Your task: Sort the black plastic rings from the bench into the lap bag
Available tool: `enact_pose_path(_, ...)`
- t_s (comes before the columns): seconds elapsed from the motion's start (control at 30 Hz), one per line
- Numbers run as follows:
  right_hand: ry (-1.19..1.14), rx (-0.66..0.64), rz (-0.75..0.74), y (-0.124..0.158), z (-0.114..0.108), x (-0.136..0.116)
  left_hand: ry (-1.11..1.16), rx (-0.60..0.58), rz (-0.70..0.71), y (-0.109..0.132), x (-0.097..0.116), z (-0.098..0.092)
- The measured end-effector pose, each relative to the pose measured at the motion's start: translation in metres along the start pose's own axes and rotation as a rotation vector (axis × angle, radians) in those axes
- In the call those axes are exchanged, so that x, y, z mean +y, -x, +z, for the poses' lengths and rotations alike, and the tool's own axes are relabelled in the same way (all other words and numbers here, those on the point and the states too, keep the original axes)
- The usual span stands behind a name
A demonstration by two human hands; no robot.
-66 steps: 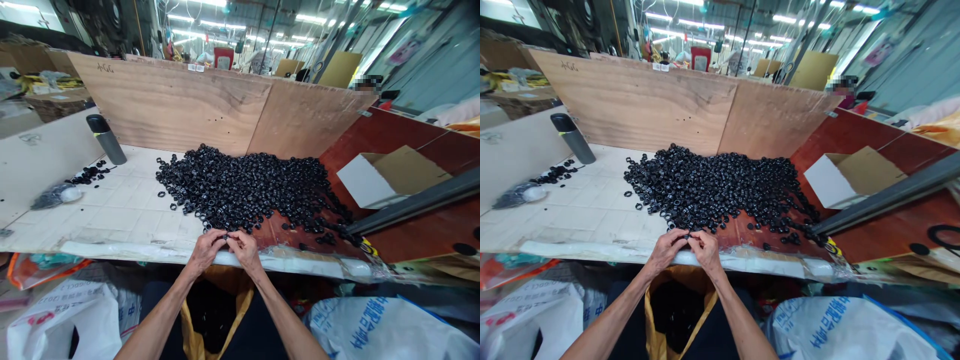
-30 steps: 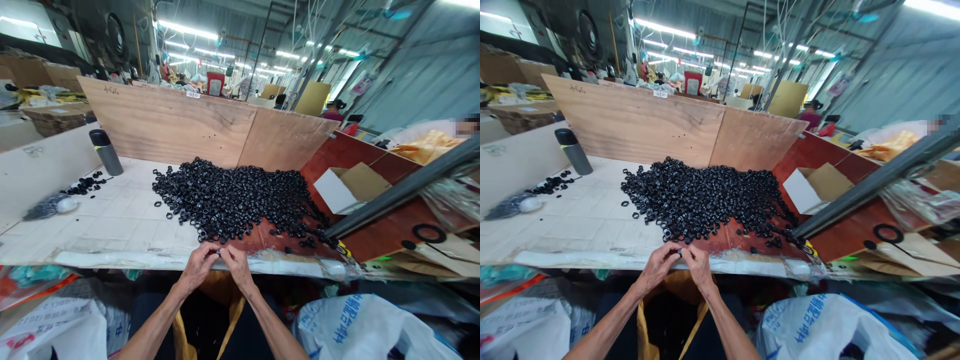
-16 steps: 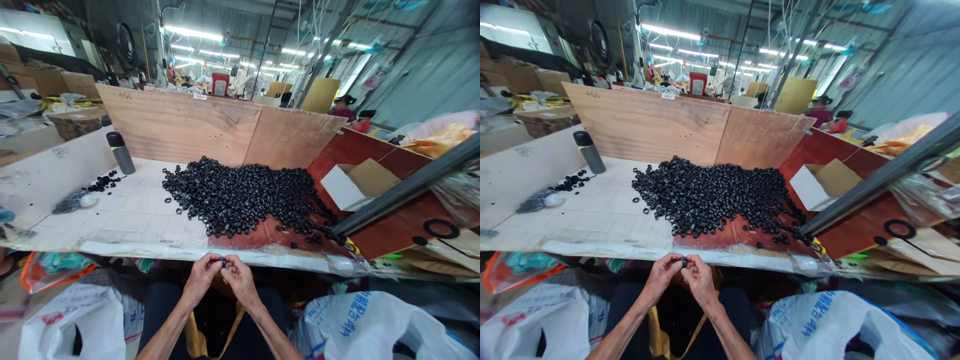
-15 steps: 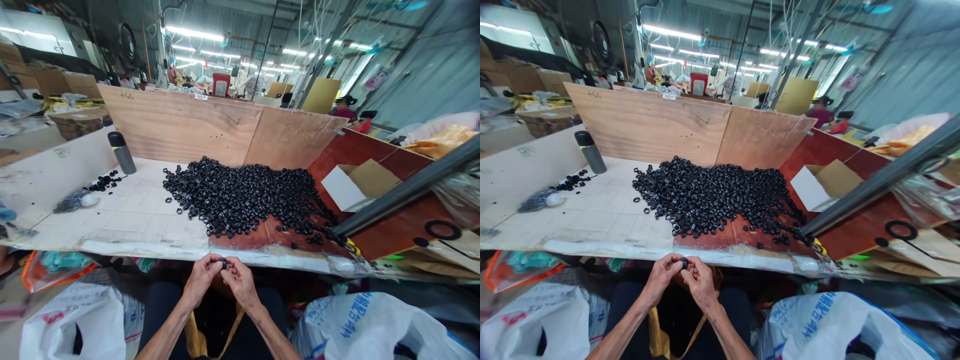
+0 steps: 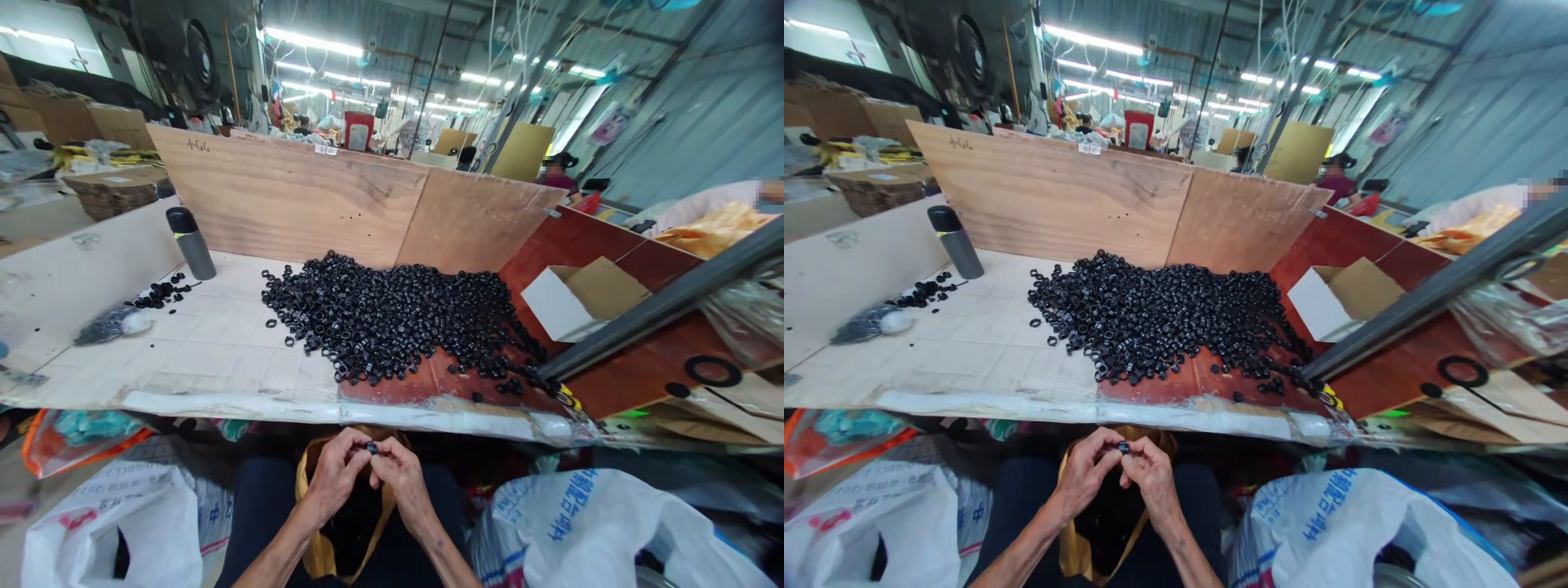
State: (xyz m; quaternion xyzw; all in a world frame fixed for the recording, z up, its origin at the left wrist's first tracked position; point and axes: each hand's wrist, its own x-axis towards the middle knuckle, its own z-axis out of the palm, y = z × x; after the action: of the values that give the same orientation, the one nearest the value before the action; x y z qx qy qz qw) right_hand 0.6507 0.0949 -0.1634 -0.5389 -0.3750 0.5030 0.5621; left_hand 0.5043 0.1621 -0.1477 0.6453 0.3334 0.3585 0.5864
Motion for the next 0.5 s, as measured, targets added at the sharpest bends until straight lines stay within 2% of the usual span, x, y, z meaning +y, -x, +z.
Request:
enact_pose_path(0.07, -0.011, 0.025, 0.003, 0.003, 0.0, 0.001, 0.036, -0.013, -0.028, 0.003, -0.003, 0.002)
enact_pose_path(0.17, 0.026, 0.117, -0.013, 0.007, 0.005, 0.005, 0.159, 0.006, -0.149, 0.006, -0.015, 0.008)
enact_pose_path(0.23, 0.037, 0.139, 0.005, 0.009, 0.008, 0.008, 0.159, 0.021, -0.157, 0.008, -0.022, 0.01)
enact_pose_path(0.3, -0.08, 0.139, 0.076, 0.009, 0.01, 0.011, 0.055, 0.022, -0.081, 0.011, -0.027, 0.008)
enact_pose_path(0.37, -0.294, 0.118, 0.215, 0.006, 0.009, 0.014, -0.097, 0.002, 0.067, 0.013, -0.031, 0.003)
enact_pose_path(0.43, -0.503, 0.102, 0.437, 0.001, 0.005, 0.019, -0.235, -0.065, 0.237, 0.015, -0.035, -0.005)
enact_pose_path(0.5, -0.617, 0.092, 0.698, -0.004, 0.0, 0.025, -0.344, -0.176, 0.365, 0.017, -0.04, -0.012)
